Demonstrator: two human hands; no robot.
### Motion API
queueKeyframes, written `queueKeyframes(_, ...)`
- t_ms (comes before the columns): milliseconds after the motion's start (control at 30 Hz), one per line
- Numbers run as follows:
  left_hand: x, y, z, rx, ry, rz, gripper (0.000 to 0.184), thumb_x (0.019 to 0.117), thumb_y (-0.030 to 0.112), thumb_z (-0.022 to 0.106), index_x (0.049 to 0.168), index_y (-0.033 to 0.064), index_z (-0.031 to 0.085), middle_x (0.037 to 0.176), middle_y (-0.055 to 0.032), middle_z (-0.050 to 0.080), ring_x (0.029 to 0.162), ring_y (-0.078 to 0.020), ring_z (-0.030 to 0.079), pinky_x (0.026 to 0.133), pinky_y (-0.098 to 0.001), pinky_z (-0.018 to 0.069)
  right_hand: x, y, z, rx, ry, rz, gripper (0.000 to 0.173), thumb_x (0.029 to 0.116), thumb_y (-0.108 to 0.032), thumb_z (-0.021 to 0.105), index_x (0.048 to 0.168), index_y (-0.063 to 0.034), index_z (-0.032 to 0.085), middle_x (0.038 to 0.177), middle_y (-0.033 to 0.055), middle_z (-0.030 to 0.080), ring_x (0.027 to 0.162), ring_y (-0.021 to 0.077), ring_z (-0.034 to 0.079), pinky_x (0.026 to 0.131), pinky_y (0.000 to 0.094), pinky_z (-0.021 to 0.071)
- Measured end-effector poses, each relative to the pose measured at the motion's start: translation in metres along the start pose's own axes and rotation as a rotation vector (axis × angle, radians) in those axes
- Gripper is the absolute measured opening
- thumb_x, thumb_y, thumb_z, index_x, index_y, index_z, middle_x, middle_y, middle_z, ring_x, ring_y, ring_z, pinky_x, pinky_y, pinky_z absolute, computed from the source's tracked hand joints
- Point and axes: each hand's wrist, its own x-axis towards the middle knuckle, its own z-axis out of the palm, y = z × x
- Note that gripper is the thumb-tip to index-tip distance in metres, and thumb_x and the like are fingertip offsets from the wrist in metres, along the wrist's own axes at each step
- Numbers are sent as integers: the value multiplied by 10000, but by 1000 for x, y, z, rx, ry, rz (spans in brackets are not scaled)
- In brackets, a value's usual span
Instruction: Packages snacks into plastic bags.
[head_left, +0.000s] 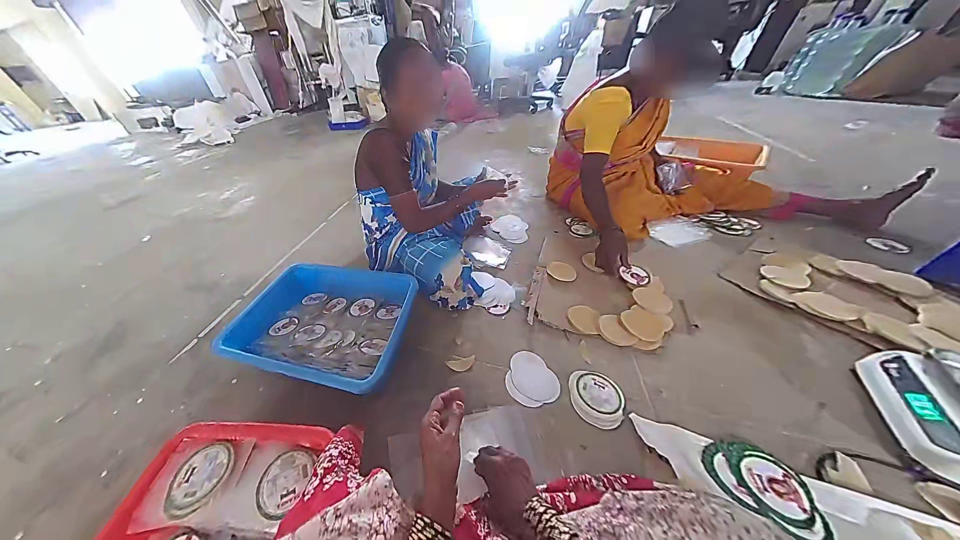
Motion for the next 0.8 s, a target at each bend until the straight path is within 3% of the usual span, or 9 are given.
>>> queueKeyframes(100,2,-4,-6,219,-2,8,684,913,263,724,1481,-22,470,1563,-234,414,1459,-369,379,1182,-530,325,-18,-6,-22,269,513,-17,185,974,-129,641,1019,-45,799,1197,148,745,1101,354,717,923,581,559)
queueKeyframes(167,0,0,-7,226,-84,-65,881,865,354,785,1550,0,358,1583,-241,374,1464,-365,369,1185,-520,330,-25,-7,-37,302,771,-125,157,936,-123,680,975,-50,814,1195,145,748,1056,357,734,878,569,588)
queueKeyframes(200,-3,2,-5,177,-138,-83,820,868,316,790,1516,-10,407,1495,-232,486,1379,-322,482,1135,-477,408,-27,-7,-44,295,845,-181,163,924,-127,680,968,-52,818,1207,148,744,1068,359,733,879,566,591)
queueKeyframes(267,-8,0,3,15,-210,-87,393,902,163,753,1226,-29,646,1077,-144,724,995,-188,700,909,-360,572,-32,-4,-54,273,932,-261,174,916,-160,674,948,-78,825,1212,131,745,1095,336,728,895,537,596)
queueKeyframes(333,-13,-1,7,-94,-279,-29,128,959,38,638,1045,-43,687,866,-74,731,801,-120,710,803,-297,597,-37,-2,-59,353,939,-291,205,922,-223,685,991,-83,818,1251,129,730,1144,295,713,924,482,598)
queueKeyframes(467,-15,-5,5,-136,-354,48,124,944,-38,600,1030,-49,688,841,-54,730,780,-104,702,789,-280,594,-50,-8,-74,905,707,-21,609,887,-321,708,1387,5,584,1390,160,614,1154,235,671,894,396,590)
queueKeyframes(567,-15,-8,8,-120,-415,77,129,934,-45,597,1024,-36,688,860,-32,725,803,-87,697,811,-278,591,-52,-7,-84,1267,588,67,333,885,-24,689,1206,44,627,910,103,727,731,148,694,657,302,589)
queueKeyframes(633,-16,-11,10,-117,-421,74,126,929,-53,592,1010,-39,687,855,-31,721,799,-84,691,804,-275,588,-54,-6,-83,1348,543,47,161,887,65,645,1043,50,678,786,71,716,619,104,653,593,254,565)
queueKeyframes(800,-19,-17,16,-55,-429,51,122,991,71,565,958,9,665,726,45,639,654,-25,605,686,-227,536,-53,-1,-74,1142,581,58,126,960,-81,614,842,-39,631,595,-21,590,477,47,527,471,217,454)
